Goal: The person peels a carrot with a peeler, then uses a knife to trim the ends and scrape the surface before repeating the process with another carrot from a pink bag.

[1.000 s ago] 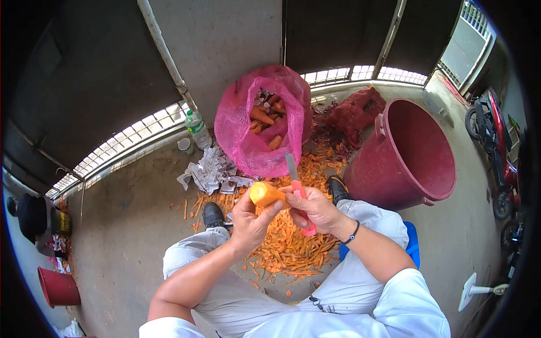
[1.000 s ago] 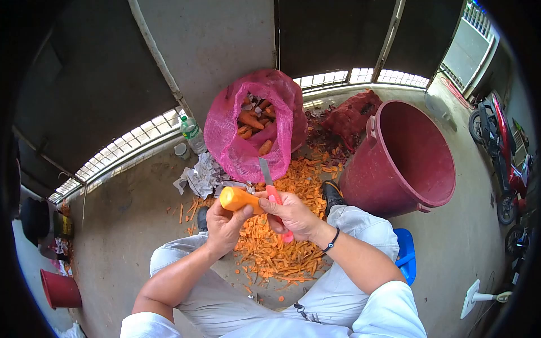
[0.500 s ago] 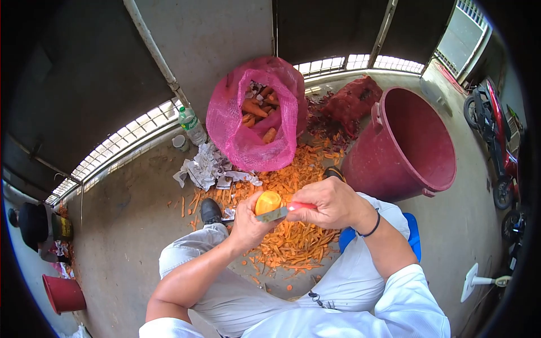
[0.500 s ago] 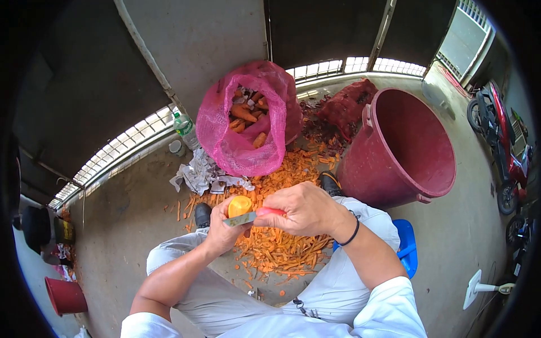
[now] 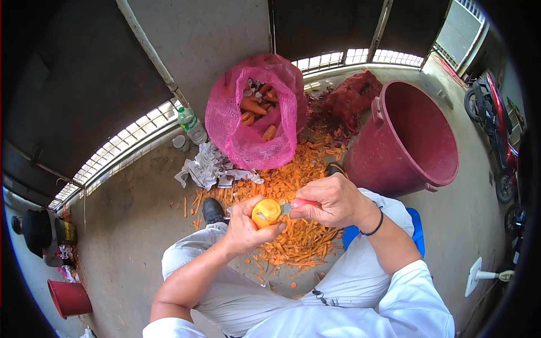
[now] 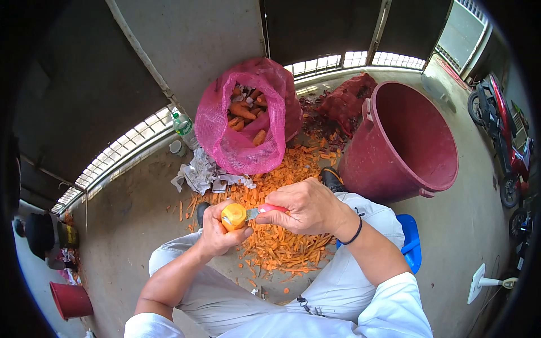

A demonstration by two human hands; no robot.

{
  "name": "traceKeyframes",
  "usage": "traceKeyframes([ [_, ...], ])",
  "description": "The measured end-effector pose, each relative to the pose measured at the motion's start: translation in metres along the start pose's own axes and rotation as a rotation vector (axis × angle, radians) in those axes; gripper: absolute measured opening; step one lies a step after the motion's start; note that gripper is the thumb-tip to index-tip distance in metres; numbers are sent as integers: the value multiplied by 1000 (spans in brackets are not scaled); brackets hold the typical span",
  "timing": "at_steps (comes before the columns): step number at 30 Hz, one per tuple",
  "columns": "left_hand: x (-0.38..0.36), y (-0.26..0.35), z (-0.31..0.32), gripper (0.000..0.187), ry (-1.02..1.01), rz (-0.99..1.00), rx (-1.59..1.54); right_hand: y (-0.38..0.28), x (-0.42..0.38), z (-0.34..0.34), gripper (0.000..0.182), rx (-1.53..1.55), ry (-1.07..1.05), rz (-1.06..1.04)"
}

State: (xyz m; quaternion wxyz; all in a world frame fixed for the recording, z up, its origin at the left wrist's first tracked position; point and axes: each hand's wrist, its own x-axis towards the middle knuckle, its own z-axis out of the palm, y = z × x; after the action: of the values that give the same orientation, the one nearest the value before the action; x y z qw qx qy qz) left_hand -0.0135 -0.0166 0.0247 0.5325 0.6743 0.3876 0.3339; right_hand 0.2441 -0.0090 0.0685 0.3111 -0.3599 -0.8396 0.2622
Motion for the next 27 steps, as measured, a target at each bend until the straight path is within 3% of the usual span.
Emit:
traceKeyframes([
  [1, 3, 3, 3, 31, 4, 3, -1, 0, 1, 1, 35, 23, 8, -1],
  [3, 9, 12, 13, 30, 235, 89, -118, 0, 1, 1, 35, -3, 30, 14],
  [7, 5, -5, 13, 30, 242, -69, -213, 3, 4, 5, 34, -104, 95, 47],
  [13, -1, -10, 19, 24, 203, 119, 213, -14, 2, 12, 33, -97, 51, 3],
  [17, -1, -6, 20, 23, 245, 274, 222, -2, 1, 1, 31, -105, 25, -20],
  [18, -3, -4, 19, 23, 237, 275, 224, 22, -1, -1, 32, -54, 68, 135],
  [19, -6, -2, 17, 21, 185, 244, 203, 34, -2, -7, 33, -5, 116, 289],
  [21, -4, -1, 13, 20, 143, 223, 176, 45, -6, -24, 32, 27, 169, 369],
  [22, -1, -3, 12, 20, 142, 101, 35, 47, -4, -29, 32, 66, 200, 446],
  [24, 2, -8, 13, 21, 168, -53, -152, 47, -3, -23, 31, 63, 226, 432],
  [27, 4, -19, 16, 24, 129, 9, -89, 45, 1, -15, 31, 101, 258, 421],
])
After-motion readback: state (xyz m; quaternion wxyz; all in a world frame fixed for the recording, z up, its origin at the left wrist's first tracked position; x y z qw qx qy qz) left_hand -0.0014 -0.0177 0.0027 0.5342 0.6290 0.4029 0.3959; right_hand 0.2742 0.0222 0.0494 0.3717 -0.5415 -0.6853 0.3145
